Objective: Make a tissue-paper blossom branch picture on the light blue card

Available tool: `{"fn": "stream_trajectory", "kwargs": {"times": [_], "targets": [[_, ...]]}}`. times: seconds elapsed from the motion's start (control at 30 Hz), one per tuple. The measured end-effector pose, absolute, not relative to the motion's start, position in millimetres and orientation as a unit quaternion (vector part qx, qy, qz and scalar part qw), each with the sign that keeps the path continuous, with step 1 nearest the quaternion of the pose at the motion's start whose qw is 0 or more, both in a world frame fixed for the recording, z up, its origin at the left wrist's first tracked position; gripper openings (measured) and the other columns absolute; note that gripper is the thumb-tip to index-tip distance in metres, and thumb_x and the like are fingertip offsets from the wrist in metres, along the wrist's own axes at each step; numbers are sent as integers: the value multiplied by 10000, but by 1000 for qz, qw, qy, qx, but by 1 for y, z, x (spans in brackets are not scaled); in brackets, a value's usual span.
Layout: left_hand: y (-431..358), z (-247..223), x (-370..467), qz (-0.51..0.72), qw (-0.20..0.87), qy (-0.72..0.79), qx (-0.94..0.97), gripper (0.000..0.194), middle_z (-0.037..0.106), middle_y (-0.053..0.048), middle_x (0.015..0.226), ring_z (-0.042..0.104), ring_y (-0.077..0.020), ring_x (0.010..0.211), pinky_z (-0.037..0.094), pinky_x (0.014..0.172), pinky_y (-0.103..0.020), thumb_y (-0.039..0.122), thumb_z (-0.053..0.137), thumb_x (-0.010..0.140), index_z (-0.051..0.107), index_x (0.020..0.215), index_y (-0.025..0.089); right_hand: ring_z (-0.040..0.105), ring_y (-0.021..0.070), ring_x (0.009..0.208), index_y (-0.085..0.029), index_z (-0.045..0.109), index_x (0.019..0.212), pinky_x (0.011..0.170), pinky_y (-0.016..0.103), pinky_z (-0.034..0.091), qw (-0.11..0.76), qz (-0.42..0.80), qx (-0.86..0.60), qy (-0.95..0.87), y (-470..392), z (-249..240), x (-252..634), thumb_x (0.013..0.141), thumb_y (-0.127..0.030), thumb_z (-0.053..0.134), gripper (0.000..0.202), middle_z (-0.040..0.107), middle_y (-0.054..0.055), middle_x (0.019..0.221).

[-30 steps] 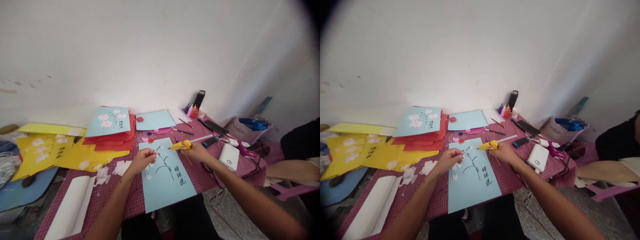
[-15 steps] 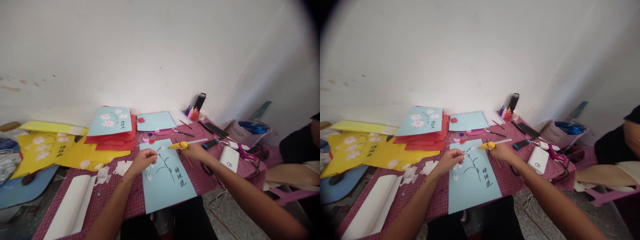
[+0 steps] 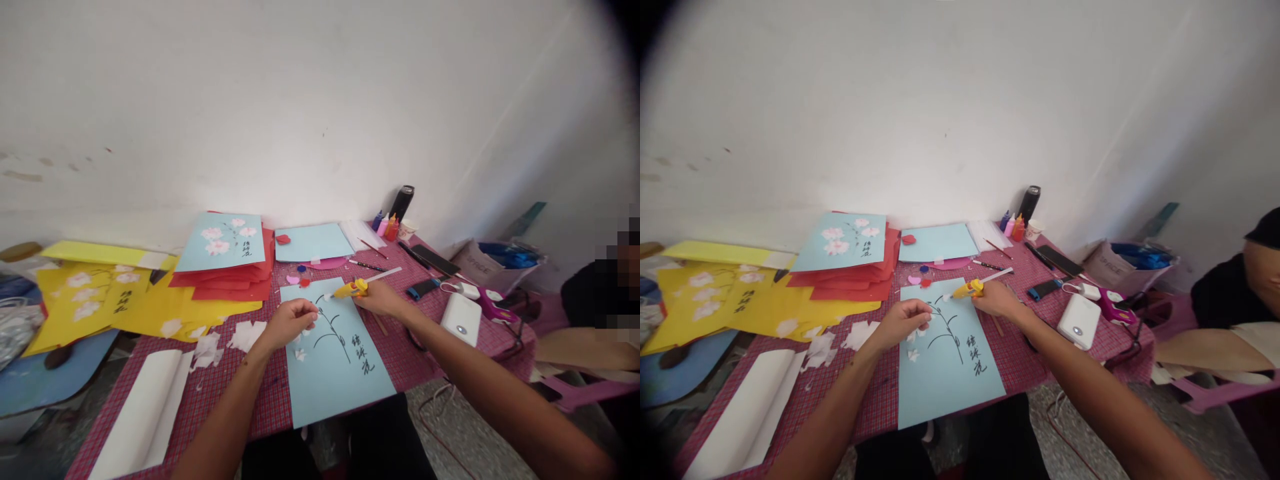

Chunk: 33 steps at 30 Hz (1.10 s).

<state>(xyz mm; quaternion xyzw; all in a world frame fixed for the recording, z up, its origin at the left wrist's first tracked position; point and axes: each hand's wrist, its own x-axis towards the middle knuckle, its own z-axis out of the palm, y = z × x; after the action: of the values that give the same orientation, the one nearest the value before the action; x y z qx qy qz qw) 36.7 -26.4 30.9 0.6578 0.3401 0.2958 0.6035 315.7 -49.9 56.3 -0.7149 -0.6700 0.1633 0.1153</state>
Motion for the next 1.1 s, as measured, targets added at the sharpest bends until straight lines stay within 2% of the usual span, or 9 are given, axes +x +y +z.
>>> {"fn": "stream_trajectory", "kwargs": {"times": [0.27, 0.57, 0.87, 1.1], "targets": [[-30, 36, 37, 251, 571, 330, 708, 179, 662, -14, 694, 528, -104, 585, 372, 543, -214, 321, 651, 789, 676, 846, 153, 637, 214, 768, -163, 708, 867, 659, 242, 418, 100, 153, -722, -667, -46, 50, 316, 767, -277, 595, 189, 725, 74, 826], [-30, 36, 39, 249, 575, 330, 706, 162, 663, -10, 704, 544, -114, 611, 391, 568, -224, 321, 656, 777, 678, 817, 166, 637, 210, 761, -161, 704, 837, 635, 247, 390, 70, 130, -718, -680, -40, 43, 317, 770, -280, 563, 197, 724, 78, 838], [-31, 39, 40, 243, 573, 338, 706, 169, 663, -11, 702, 536, -111, 597, 386, 539, -217, 326, 653, 780, 680, 829, 166, 650, 228, 848, -171, 714, 925, 683, 253, 406, 55, 105, -717, -687, -41, 42, 318, 797, -285, 551, 237, 732, 95, 930], [-31, 38, 40, 243, 573, 338, 706, 179, 661, -11, 700, 545, -117, 604, 394, 550, -224, 336, 656, 777, 680, 835, 168, 655, 229, 857, -167, 711, 925, 684, 249, 409, 44, 96, -718, -688, -41, 43, 317, 799, -269, 553, 226, 735, 96, 928]]}}
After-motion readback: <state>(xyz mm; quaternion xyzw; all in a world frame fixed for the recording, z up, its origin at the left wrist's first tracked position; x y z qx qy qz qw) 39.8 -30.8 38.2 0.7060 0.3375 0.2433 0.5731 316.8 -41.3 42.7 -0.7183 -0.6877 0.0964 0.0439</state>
